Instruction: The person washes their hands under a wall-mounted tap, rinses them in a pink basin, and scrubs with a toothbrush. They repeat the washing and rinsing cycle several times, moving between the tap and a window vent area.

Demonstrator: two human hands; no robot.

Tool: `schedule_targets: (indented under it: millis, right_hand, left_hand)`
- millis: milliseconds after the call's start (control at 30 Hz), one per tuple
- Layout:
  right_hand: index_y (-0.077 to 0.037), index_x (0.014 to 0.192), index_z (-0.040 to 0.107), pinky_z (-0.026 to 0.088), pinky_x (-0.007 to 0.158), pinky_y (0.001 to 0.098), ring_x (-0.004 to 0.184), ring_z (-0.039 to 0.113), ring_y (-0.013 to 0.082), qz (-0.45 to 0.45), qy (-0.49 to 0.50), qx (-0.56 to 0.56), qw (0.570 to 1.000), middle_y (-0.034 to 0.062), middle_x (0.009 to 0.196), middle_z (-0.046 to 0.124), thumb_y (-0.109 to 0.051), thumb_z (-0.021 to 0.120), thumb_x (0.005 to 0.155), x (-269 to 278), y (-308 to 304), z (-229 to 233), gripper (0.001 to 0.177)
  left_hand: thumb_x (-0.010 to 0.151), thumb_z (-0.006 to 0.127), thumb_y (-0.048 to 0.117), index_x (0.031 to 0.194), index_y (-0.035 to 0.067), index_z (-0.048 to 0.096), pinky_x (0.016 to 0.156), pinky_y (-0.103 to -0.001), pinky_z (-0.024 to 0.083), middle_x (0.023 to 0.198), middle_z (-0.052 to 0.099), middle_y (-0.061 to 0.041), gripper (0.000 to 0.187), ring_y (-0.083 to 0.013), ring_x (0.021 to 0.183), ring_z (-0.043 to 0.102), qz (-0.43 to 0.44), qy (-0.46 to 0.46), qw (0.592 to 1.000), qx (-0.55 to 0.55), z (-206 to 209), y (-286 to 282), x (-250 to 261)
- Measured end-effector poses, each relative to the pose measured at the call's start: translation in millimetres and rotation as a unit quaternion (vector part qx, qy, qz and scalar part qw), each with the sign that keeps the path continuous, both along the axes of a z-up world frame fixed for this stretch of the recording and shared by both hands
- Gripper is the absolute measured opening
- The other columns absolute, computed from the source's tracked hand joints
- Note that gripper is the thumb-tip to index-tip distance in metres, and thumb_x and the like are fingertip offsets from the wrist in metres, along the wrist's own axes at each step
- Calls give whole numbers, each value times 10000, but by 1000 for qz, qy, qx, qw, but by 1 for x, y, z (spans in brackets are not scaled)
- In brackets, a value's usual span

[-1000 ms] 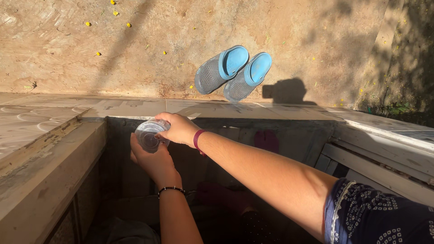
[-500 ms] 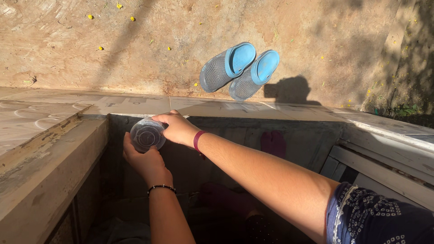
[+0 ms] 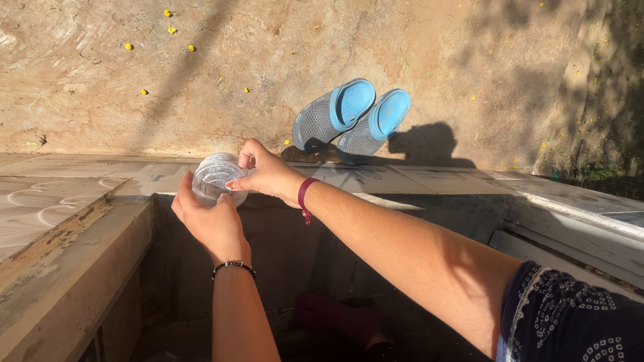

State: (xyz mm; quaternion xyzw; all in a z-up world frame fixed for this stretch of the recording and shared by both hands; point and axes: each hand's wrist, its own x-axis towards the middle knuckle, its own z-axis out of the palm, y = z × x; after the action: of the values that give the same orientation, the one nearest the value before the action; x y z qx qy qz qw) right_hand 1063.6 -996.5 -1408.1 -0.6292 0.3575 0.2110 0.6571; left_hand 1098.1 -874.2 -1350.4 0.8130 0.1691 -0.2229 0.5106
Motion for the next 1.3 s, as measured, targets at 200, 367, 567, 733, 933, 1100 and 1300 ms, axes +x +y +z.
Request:
schedule_targets:
  millis: [200, 367, 567, 733, 933, 1100, 1300]
  right_hand:
    - [-118, 1303, 506, 517, 864, 314, 1017, 612, 147, -62, -23, 29, 997, 84, 1130, 614, -213, 873, 744, 23, -47, -43, 676]
    - [-108, 1317, 520, 543, 869, 359, 1068, 639, 214, -65, 81, -66, 992, 135, 1177, 638, -249, 880, 726, 38, -62, -105, 706]
    - [-45, 1266, 540, 543, 913, 369, 1118, 660, 283, -79, 108, -217, 967, 188, 1231, 664, -232, 889, 688, 18, -54, -208, 700]
    - [-44, 1350, 526, 552, 864, 391, 1059, 681, 303, -103, 158, -170, 967, 192, 1184, 679, -160, 808, 745, 28, -38, -234, 678]
    - [-103, 1464, 521, 557, 856, 402, 1067, 735, 292, -78, 121, -67, 987, 179, 1230, 717, 60, 555, 778, 24, -44, -221, 707]
    - [-111, 1303, 668, 451, 1064, 368, 1371, 520, 305, 79, -71, -273, 956, 186, 1480, 542, 11, 696, 803, -1, -40, -163, 515]
    - [-132, 1330, 653, 449, 1106, 366, 1380, 507, 308, 93, -72, -209, 971, 169, 1558, 455, -25, 721, 828, -30, -24, 19, 518]
  left_hand:
    - [815, 579, -111, 1552, 80, 382, 1073, -349, 466, 1470, 408, -109, 787, -273, 1333, 531, -47, 71, 996, 12, -36, -42, 30]
    - [821, 516, -94, 1562, 62, 352, 1101, -406, 419, 1577, 322, -164, 774, -358, 1412, 438, -156, 84, 980, 94, -117, -69, 47]
    - [846, 540, -27, 1555, 45, 366, 1082, -459, 443, 1614, 254, -273, 735, -451, 1377, 457, -309, 78, 929, 186, -189, -66, 46]
    - [849, 556, 2, 1535, 106, 426, 1070, -470, 465, 1621, 287, -240, 706, -419, 1337, 522, -378, 97, 888, 243, -208, -54, 59]
    - [900, 652, 180, 1517, 135, 447, 1033, -484, 476, 1601, 320, -196, 652, -404, 1297, 545, -381, 77, 882, 267, -179, -53, 59]
    - [951, 635, 262, 1472, 99, 507, 1020, -487, 488, 1584, 370, -172, 561, -400, 1264, 577, -364, 55, 894, 256, -110, -51, 37]
    - [951, 617, 242, 1428, 89, 559, 988, -488, 509, 1565, 397, -194, 505, -401, 1225, 602, -352, 56, 909, 218, 25, -47, 7]
